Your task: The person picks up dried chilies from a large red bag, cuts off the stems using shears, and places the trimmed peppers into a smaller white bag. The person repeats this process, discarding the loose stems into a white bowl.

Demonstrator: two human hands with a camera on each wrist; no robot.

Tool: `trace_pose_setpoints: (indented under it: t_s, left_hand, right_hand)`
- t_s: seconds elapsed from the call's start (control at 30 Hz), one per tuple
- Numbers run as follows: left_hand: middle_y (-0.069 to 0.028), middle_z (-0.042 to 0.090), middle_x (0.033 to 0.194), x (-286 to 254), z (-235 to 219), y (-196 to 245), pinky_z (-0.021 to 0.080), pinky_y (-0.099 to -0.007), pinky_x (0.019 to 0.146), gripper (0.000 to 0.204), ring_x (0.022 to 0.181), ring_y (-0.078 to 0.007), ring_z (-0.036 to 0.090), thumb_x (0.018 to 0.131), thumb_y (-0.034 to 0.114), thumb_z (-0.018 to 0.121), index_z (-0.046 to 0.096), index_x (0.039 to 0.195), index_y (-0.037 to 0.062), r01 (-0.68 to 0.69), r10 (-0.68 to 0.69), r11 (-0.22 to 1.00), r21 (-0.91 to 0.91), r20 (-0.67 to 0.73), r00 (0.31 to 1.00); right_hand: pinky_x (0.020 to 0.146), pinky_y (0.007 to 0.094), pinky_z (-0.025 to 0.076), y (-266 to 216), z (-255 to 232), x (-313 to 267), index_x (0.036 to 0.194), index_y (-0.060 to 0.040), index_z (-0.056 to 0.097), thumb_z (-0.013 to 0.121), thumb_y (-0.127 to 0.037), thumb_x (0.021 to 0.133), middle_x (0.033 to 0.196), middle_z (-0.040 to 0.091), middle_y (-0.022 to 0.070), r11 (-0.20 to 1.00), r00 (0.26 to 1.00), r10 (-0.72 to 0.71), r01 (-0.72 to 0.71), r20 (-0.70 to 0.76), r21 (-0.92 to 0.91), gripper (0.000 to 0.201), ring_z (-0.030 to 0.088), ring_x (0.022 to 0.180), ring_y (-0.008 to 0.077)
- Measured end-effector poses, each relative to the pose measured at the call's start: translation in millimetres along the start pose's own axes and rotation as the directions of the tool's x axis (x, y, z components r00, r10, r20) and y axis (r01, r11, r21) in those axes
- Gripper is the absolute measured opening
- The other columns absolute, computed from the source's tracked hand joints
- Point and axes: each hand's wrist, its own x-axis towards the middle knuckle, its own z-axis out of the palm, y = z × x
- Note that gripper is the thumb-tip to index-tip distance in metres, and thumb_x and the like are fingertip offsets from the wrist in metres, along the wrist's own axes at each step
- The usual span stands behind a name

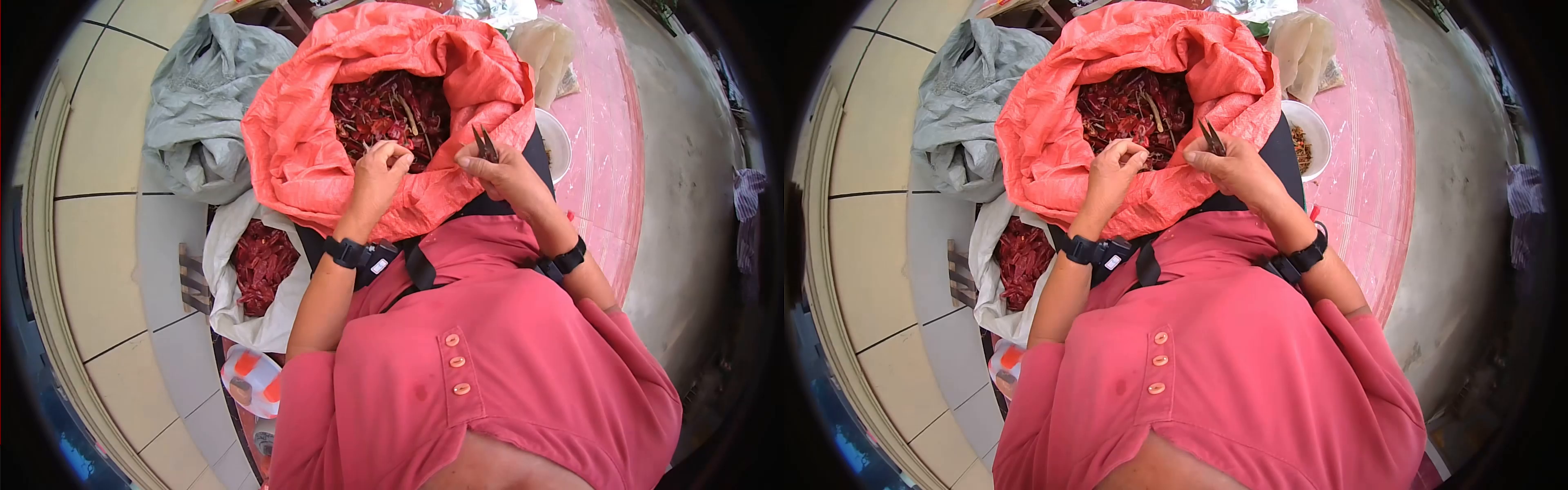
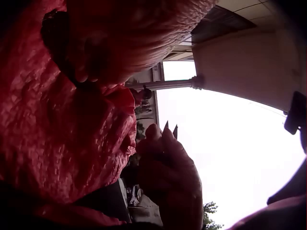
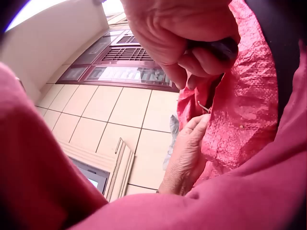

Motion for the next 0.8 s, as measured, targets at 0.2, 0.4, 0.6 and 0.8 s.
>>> trace_pose_setpoints:
  t_s: [0.2, 0.4, 0.6, 0.8]
  left_hand:
    - [-0.0111, 0.059, 0.094, -23.7, -12.5, 37.6, 0.048, -0.0270, 0.071, 0.010, 0.078, -0.0151, 0.060, 0.085, 0.008, 0.064, 0.059, 0.087, -0.0009, -0.306, 0.325, 0.940, 0.151, -0.117, 0.939]
    - [-0.0058, 0.053, 0.078, -34.9, -8.6, 54.9, 0.046, -0.0272, 0.067, 0.016, 0.074, -0.0134, 0.055, 0.083, 0.007, 0.066, 0.056, 0.094, 0.0027, -0.019, -0.066, 0.908, -0.419, -0.187, 0.980]
    - [-0.0029, 0.056, 0.093, -30.5, -3.7, 36.3, 0.046, -0.0218, 0.067, 0.031, 0.075, -0.0090, 0.054, 0.089, 0.008, 0.063, 0.049, 0.116, 0.0017, 0.027, -0.051, 0.970, -0.243, -0.090, 0.995]
    - [-0.0050, 0.060, 0.093, -35.4, -5.4, 42.4, 0.049, -0.0220, 0.069, 0.029, 0.078, -0.0099, 0.058, 0.093, 0.014, 0.061, 0.051, 0.116, 0.0000, 0.131, -0.158, 0.832, -0.539, -0.003, 0.987]
  right_hand:
    - [0.069, 0.0243, 0.046, -6.5, 46.8, 40.3, 0.099, -0.0021, 0.064, 0.067, -0.013, 0.088, 0.083, 0.063, 0.0014, 0.978, 0.976, -0.208, 0.209, 0.059, -0.015, 0.016, 0.056, 0.075, 0.0078]
    - [0.071, 0.0240, 0.047, 5.1, 48.3, 40.8, 0.093, -0.0027, 0.063, 0.067, -0.009, 0.088, 0.082, 0.063, 0.0011, 0.973, 0.974, -0.224, 0.222, 0.023, 0.062, 0.009, 0.057, 0.078, 0.0079]
    - [0.071, 0.0238, 0.049, 5.0, 52.2, 34.1, 0.093, -0.0011, 0.061, 0.064, -0.006, 0.088, 0.084, 0.062, 0.0015, 0.938, 0.941, -0.335, 0.329, 0.041, 0.106, 0.007, 0.057, 0.076, 0.0076]
    - [0.069, 0.0227, 0.050, 5.8, 57.0, 30.8, 0.093, -0.0005, 0.061, 0.062, -0.003, 0.090, 0.083, 0.061, 0.0013, 0.917, 0.917, -0.398, 0.398, -0.003, 0.025, 0.005, 0.058, 0.076, 0.0074]
